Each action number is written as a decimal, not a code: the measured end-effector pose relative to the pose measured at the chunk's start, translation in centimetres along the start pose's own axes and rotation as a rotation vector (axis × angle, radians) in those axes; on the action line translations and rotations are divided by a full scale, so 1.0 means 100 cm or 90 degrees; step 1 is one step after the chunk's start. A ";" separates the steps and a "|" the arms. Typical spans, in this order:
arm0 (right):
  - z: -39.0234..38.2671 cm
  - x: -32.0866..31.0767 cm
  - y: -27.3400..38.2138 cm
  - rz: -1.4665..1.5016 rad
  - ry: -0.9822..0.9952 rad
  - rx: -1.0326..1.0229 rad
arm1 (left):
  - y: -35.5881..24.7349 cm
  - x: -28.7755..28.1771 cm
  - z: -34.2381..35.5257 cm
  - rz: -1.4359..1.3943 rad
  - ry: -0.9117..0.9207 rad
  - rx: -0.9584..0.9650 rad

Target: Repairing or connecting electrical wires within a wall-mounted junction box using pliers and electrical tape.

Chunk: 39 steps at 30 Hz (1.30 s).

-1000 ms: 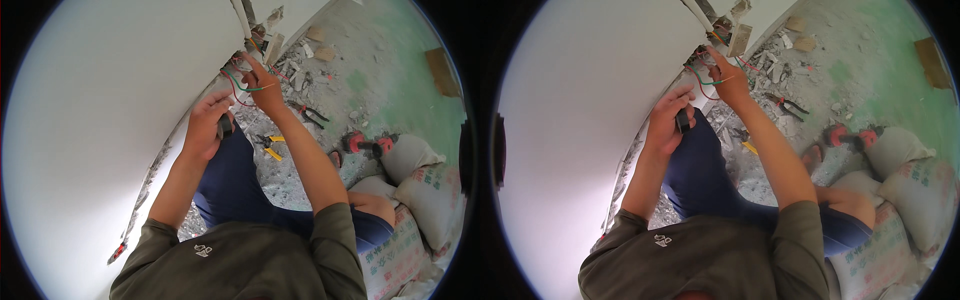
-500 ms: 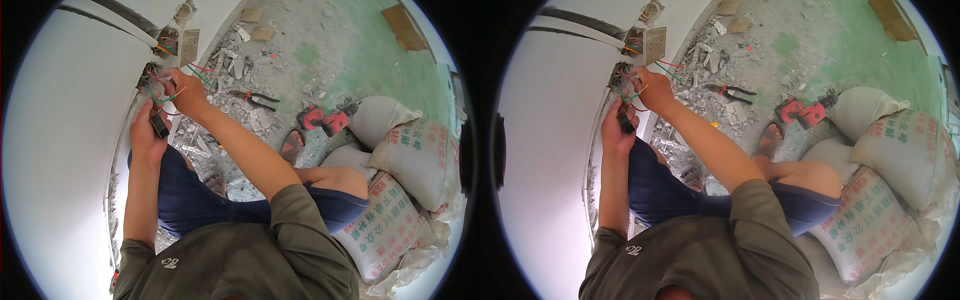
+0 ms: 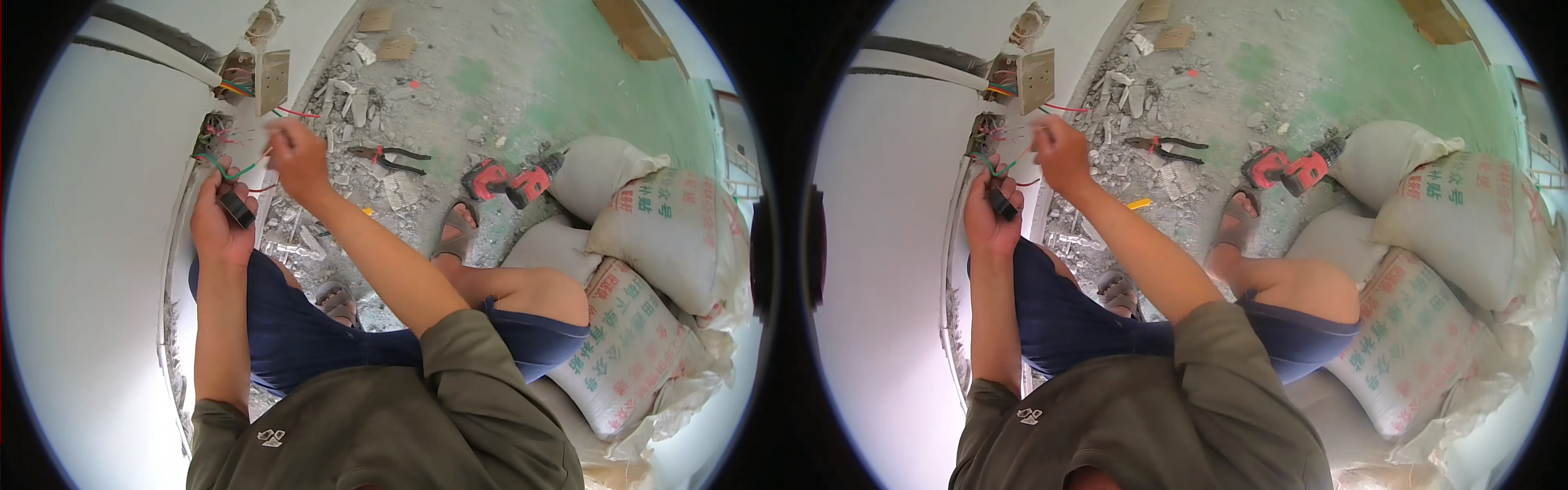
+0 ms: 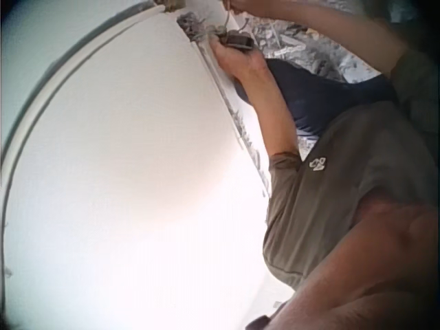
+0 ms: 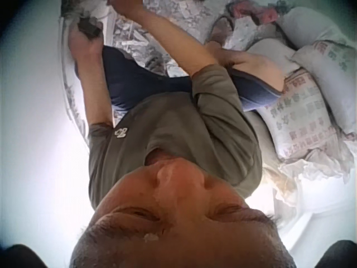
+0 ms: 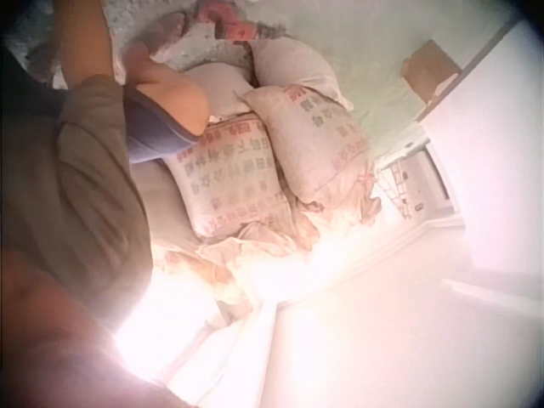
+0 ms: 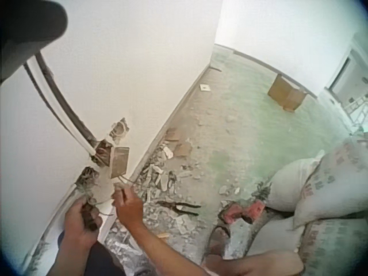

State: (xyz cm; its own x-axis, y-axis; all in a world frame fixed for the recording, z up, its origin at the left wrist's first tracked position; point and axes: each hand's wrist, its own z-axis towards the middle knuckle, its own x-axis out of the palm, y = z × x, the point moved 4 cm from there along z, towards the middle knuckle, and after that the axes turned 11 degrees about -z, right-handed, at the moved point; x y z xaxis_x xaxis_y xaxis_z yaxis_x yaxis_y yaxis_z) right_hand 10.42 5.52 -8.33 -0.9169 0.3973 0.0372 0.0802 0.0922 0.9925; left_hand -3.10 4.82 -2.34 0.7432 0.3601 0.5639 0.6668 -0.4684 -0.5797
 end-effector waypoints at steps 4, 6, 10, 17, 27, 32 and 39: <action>-0.013 -0.146 -0.135 -0.016 -0.541 0.072 | 0.022 0.030 -0.012 -0.019 -0.007 -0.042; -0.054 -0.208 -0.165 -0.047 -0.840 0.330 | 0.021 0.022 -0.014 -0.021 -0.014 -0.043; -0.088 -0.293 -0.136 -0.238 -1.015 0.367 | 0.028 0.031 -0.024 -0.040 0.051 -0.084; -0.052 -0.378 -0.127 0.089 -0.807 0.205 | 0.043 0.044 -0.034 -0.007 0.086 -0.122; 0.067 -0.365 -0.047 -0.033 -0.479 0.049 | 0.051 0.049 -0.029 0.041 0.084 -0.138; 0.099 -0.345 -0.083 -0.026 -0.498 -0.061 | 0.048 0.043 -0.026 0.056 0.090 -0.129; 0.091 -0.312 -0.145 -0.150 -0.467 0.025 | 0.034 0.035 -0.022 0.103 0.057 -0.107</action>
State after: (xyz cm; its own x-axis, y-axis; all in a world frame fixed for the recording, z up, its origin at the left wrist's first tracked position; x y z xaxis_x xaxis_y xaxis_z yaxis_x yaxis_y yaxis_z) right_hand 41.39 0.07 -24.91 -0.4188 0.8653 -0.2755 -0.0589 0.2769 0.9591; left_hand 1.60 2.75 -1.04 0.8266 0.2006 0.5258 0.5157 -0.6440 -0.5650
